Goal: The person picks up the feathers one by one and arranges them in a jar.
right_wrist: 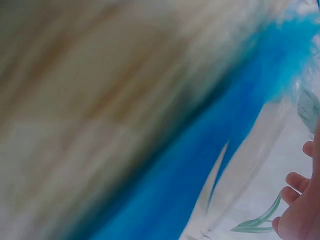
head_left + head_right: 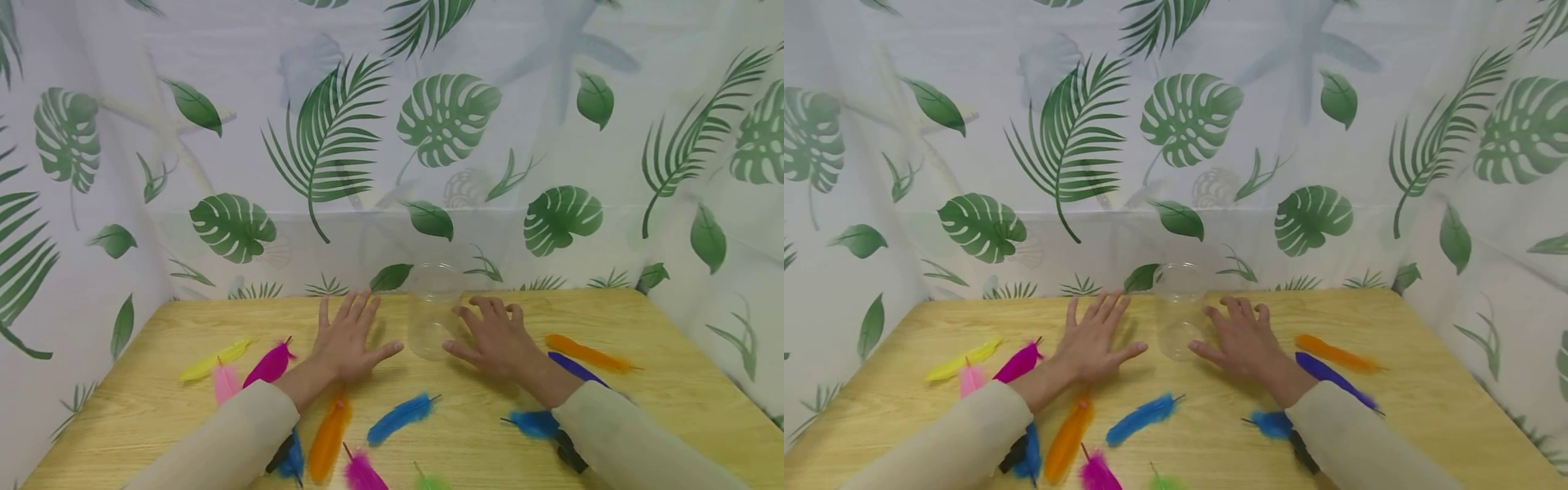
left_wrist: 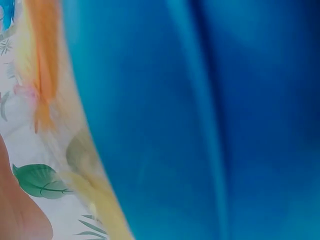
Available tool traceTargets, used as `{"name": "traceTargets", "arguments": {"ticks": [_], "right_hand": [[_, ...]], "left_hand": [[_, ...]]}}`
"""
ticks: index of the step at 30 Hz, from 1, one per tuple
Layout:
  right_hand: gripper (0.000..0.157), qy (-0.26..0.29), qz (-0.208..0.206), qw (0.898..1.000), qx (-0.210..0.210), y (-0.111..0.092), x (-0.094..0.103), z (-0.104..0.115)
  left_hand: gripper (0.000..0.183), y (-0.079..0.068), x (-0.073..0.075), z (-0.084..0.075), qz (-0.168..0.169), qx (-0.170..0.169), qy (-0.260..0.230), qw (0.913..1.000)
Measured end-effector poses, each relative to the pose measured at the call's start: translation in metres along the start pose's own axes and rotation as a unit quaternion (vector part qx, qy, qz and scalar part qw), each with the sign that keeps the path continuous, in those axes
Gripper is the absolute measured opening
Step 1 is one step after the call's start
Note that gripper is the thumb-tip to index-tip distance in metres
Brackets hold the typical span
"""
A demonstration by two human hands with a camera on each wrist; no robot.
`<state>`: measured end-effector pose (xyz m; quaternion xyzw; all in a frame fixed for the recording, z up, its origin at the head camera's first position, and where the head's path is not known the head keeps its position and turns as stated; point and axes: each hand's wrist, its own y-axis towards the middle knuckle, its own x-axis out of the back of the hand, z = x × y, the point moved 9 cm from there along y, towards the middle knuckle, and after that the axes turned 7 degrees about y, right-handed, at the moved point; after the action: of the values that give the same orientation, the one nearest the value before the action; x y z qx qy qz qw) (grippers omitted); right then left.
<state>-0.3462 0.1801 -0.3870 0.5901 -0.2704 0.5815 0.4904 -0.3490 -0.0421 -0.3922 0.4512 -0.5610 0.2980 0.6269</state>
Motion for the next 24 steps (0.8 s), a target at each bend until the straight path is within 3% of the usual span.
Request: {"name": "traceTargets", "arguments": {"ticks": [7, 16, 21, 24], "right_hand": [[0.067, 0.015, 0.012, 1.000, 0.015, 0.004, -0.002, 0.012], [0.064, 0.032, 0.021, 0.999, 0.033, 0.007, -0.004, 0.024], [0.059, 0.050, 0.027, 0.996, 0.065, 0.006, -0.006, 0.034], [0.057, 0.052, 0.024, 0.995, 0.087, 0.006, -0.006, 0.040]], "left_hand": [[0.097, 0.005, 0.000, -0.004, -0.001, 0.010, -0.037, 0.9993], [0.108, 0.006, 0.002, -0.006, -0.015, 0.019, -0.002, 0.9997], [0.108, 0.007, 0.000, -0.009, -0.023, 0.014, 0.017, 0.9995], [0.103, 0.008, 0.000, -0.009, -0.041, 0.028, 0.001, 0.9988]]}}
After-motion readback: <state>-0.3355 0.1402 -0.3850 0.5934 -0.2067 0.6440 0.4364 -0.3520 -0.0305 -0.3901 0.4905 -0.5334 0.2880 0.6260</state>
